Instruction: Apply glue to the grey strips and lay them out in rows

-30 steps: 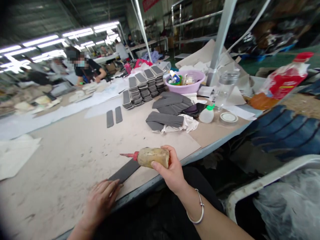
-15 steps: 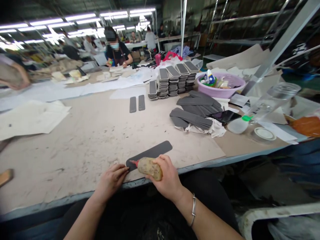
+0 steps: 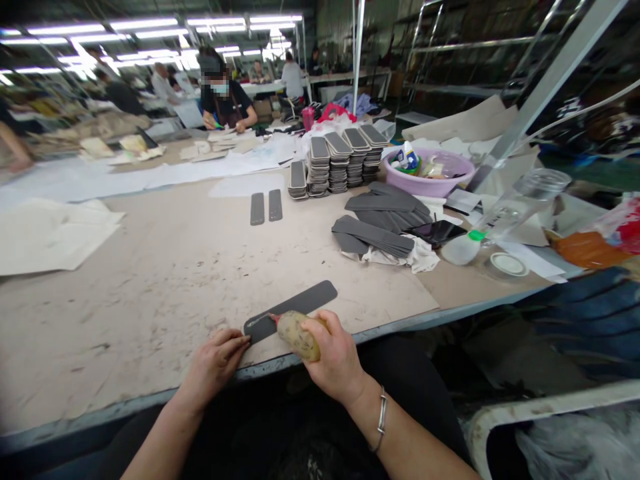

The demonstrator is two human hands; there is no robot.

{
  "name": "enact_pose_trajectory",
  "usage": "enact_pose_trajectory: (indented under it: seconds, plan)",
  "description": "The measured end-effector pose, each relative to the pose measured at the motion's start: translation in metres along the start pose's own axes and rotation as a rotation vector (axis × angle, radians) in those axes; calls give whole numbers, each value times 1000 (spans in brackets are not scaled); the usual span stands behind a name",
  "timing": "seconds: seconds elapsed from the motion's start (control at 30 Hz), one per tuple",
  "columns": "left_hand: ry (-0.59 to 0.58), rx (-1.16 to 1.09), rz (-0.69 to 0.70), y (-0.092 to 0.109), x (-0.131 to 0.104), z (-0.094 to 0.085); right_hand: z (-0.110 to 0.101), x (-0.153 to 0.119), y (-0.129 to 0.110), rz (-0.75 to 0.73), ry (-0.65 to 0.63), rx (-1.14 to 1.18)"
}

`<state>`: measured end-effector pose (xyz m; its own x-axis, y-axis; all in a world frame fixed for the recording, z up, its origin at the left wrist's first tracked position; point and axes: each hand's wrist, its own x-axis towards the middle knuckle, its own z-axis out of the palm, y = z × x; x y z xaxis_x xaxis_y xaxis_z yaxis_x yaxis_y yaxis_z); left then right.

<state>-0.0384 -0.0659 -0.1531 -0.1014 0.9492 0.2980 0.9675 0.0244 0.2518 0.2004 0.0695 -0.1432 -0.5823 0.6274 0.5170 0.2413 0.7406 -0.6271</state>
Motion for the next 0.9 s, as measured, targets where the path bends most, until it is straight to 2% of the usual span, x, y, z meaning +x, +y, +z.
enact_pose_trajectory:
  seconds: [0.27,0.6,0.67,0.77,0.9]
  plan:
    - [58,39,58,-8,-3,5,-33,-3,24,149,166,-192]
    - [70,45,50,-7,-2,4,-52,-3,41,224,298,-384]
    - [58,38,41,-5,0,2,-52,-2,40,183,309,-369]
    - [12,16,24,-3,1,-1,-44,0,31,70,298,-228]
    - [-35,-15,-8,-2,1,-3,-21,2,10,2,149,2]
